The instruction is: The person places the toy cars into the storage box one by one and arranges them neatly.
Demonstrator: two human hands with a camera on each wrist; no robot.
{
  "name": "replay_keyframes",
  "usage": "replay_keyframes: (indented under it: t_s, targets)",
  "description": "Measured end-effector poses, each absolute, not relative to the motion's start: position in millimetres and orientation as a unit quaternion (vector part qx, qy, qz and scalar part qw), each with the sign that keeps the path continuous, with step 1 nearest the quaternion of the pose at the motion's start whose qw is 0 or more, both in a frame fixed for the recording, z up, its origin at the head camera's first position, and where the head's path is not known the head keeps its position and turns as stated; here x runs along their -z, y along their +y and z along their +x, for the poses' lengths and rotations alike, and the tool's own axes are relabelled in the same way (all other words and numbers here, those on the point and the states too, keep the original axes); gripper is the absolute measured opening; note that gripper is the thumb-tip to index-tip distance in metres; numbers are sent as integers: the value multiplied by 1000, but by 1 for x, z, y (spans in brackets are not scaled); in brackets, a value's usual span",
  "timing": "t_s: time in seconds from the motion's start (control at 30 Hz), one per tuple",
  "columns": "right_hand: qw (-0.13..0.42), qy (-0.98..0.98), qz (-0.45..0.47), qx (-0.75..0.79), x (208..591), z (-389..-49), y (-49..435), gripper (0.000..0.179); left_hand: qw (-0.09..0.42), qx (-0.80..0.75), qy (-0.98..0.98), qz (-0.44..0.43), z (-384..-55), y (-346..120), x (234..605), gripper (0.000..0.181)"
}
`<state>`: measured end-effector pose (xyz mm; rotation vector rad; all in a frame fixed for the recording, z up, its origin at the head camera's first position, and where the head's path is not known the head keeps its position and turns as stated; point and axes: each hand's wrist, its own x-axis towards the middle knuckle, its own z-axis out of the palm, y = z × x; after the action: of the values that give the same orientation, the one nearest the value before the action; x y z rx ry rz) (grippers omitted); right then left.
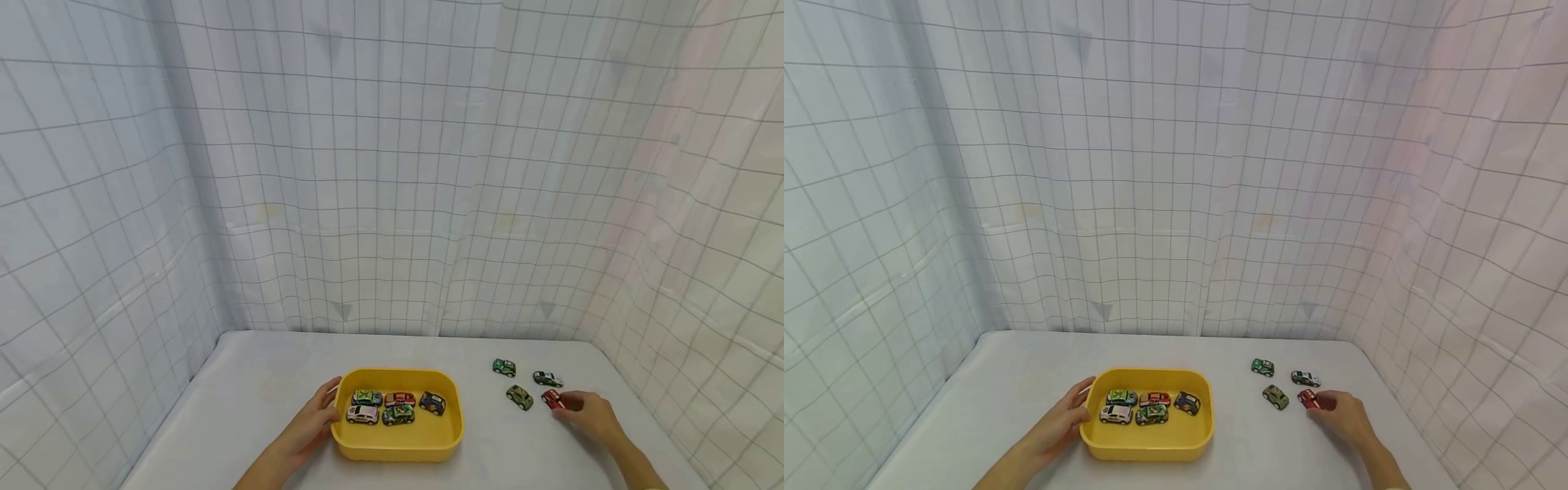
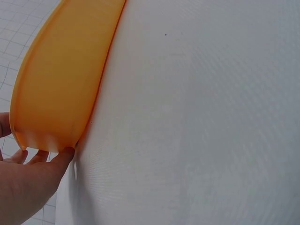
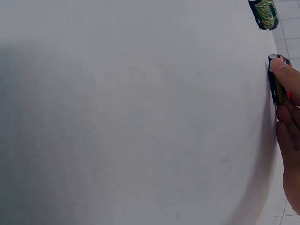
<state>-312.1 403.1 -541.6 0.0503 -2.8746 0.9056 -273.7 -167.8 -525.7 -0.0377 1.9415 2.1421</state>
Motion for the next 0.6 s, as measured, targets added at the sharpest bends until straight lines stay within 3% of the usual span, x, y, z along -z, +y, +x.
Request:
replay_keyframes:
  t_s: [0.6]
  targets:
    - [42,-929,-41,-364,548,-313,405,60,121,-736,666,-16,-273,-166,526,84]
